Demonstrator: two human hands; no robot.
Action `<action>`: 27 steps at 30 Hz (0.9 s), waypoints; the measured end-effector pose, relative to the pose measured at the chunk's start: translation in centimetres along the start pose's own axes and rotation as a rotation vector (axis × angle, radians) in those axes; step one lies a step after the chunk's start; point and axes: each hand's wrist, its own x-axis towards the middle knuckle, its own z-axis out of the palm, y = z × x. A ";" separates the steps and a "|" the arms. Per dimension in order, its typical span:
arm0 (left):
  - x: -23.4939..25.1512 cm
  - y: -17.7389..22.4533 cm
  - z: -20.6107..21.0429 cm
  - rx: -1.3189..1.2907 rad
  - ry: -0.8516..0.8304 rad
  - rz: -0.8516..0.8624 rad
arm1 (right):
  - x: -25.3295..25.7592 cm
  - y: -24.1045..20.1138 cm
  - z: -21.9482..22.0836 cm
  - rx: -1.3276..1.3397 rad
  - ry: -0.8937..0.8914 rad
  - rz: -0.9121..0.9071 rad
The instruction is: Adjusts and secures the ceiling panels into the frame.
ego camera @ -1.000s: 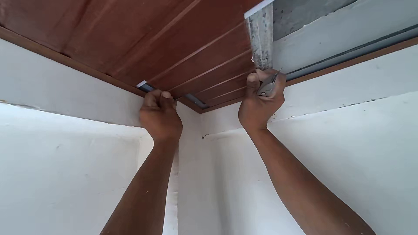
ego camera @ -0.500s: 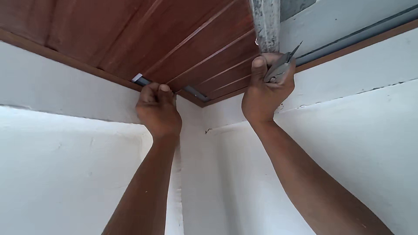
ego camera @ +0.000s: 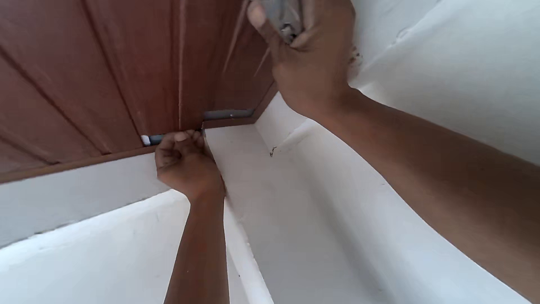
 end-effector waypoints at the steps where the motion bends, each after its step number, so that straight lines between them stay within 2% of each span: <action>1: 0.1 0.0 0.0 0.015 -0.004 0.001 | 0.1 -0.1 -0.2 -0.012 -0.022 0.021; 10: 0.2 0.3 -0.2 0.070 -0.013 -0.016 | 1.4 -1.2 -2.3 0.004 -0.219 0.181; 16: 0.0 0.1 -0.5 0.064 -0.022 0.004 | 1.7 -1.2 -2.6 -0.018 -0.206 0.066; 19: 0.1 0.2 -0.3 0.081 -0.024 0.001 | 2.0 -1.7 -3.1 0.033 -0.119 0.070; 21: 0.1 0.2 0.0 0.099 -0.004 -0.003 | 2.7 -2.1 -3.5 0.143 -0.002 0.168; 24: -0.1 0.5 0.3 0.113 0.021 -0.011 | 6.0 -3.0 -5.1 0.295 0.173 0.364; 27: -0.1 0.7 0.5 0.091 0.024 -0.006 | 9.8 -4.0 -8.1 0.437 0.199 0.355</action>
